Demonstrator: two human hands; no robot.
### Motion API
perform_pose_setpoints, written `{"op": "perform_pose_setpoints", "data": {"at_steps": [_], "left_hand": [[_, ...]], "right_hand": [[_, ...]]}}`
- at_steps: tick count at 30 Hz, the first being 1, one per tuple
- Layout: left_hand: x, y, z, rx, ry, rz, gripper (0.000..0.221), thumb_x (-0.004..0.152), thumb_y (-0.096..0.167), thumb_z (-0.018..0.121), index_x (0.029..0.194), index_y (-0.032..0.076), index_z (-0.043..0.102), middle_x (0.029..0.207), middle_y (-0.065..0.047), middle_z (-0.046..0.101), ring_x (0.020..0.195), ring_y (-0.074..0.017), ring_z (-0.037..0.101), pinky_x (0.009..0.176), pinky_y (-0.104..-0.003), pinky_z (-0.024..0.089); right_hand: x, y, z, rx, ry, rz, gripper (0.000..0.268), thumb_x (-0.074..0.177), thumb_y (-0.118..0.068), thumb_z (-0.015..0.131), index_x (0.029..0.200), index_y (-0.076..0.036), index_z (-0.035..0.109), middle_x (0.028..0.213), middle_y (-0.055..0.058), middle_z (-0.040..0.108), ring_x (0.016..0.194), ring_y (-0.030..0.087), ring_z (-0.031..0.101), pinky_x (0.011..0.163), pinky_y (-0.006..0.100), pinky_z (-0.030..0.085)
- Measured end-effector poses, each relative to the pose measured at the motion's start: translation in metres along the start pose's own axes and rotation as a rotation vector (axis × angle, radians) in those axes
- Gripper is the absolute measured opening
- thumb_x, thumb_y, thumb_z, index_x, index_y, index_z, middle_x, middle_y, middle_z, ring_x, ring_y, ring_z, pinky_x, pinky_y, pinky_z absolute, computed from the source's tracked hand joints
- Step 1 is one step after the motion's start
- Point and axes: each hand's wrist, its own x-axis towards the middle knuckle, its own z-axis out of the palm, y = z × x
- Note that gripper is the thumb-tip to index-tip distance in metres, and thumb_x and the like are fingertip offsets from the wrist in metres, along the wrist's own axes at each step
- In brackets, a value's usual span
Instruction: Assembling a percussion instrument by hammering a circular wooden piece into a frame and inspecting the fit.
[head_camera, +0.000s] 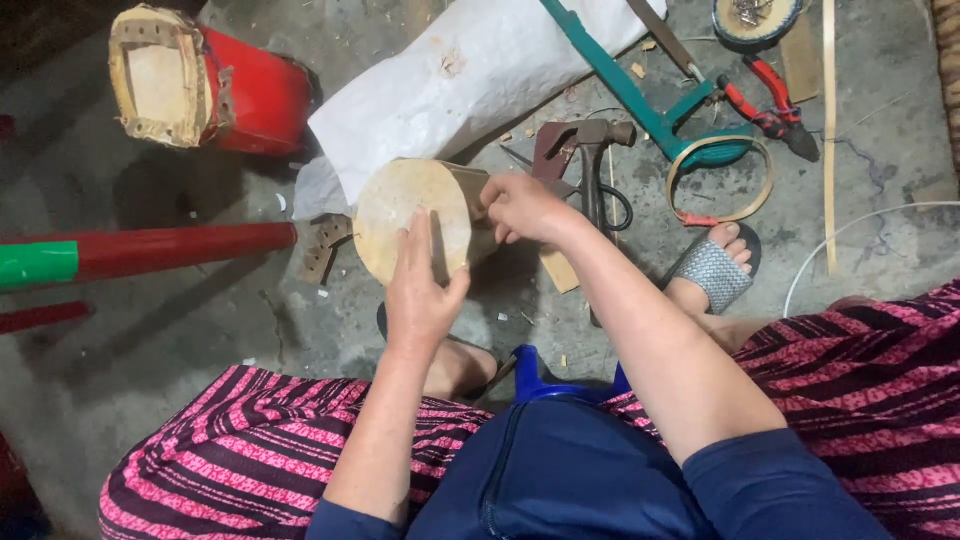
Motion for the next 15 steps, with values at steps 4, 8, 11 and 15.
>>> {"op": "perform_pose_setpoints", "data": {"at_steps": [4,8,11,15], "left_hand": [[0.004,-0.01,-0.013,-0.139,-0.067,-0.017,0.087,0.095,0.036,0.064,0.167,0.02,0.017,0.164,-0.014,0.039,0.144,-0.0413,0.043,0.115,-0.055,0.044],[0.001,-0.02,-0.023,-0.222,-0.091,0.035,0.084,0.1,0.042,0.057,0.167,0.02,0.01,0.162,-0.013,0.043,0.139,-0.0398,0.051,0.113,-0.055,0.047],[-0.002,-0.027,-0.03,-0.259,-0.102,0.047,0.085,0.1,0.045,0.057,0.166,0.016,0.013,0.162,-0.016,0.042,0.138,-0.0429,0.05,0.115,-0.055,0.044],[-0.004,-0.035,-0.033,-0.307,-0.09,0.082,0.084,0.099,0.048,0.062,0.165,0.013,0.022,0.163,-0.018,0.04,0.143,-0.0442,0.045,0.118,-0.053,0.041]], "right_hand": [[-0.009,-0.012,-0.002,-0.001,-0.002,-0.007,0.04,0.089,-0.009,0.056,0.126,0.005,0.064,0.089,0.021,0.071,0.07,0.026,0.077,0.069,0.041,0.067],[-0.016,-0.029,0.005,-0.027,0.022,0.0,0.041,0.092,-0.025,0.061,0.121,0.004,0.066,0.085,0.018,0.071,0.066,0.023,0.075,0.065,0.037,0.066],[-0.031,-0.054,0.014,-0.16,0.062,0.02,0.049,0.092,-0.041,0.066,0.116,0.002,0.067,0.083,0.015,0.071,0.065,0.021,0.074,0.063,0.037,0.065],[-0.019,-0.034,0.035,-0.468,0.185,-0.015,0.044,0.09,-0.037,0.071,0.115,0.0,0.068,0.095,0.023,0.072,0.093,0.037,0.075,0.078,0.049,0.06]]}}
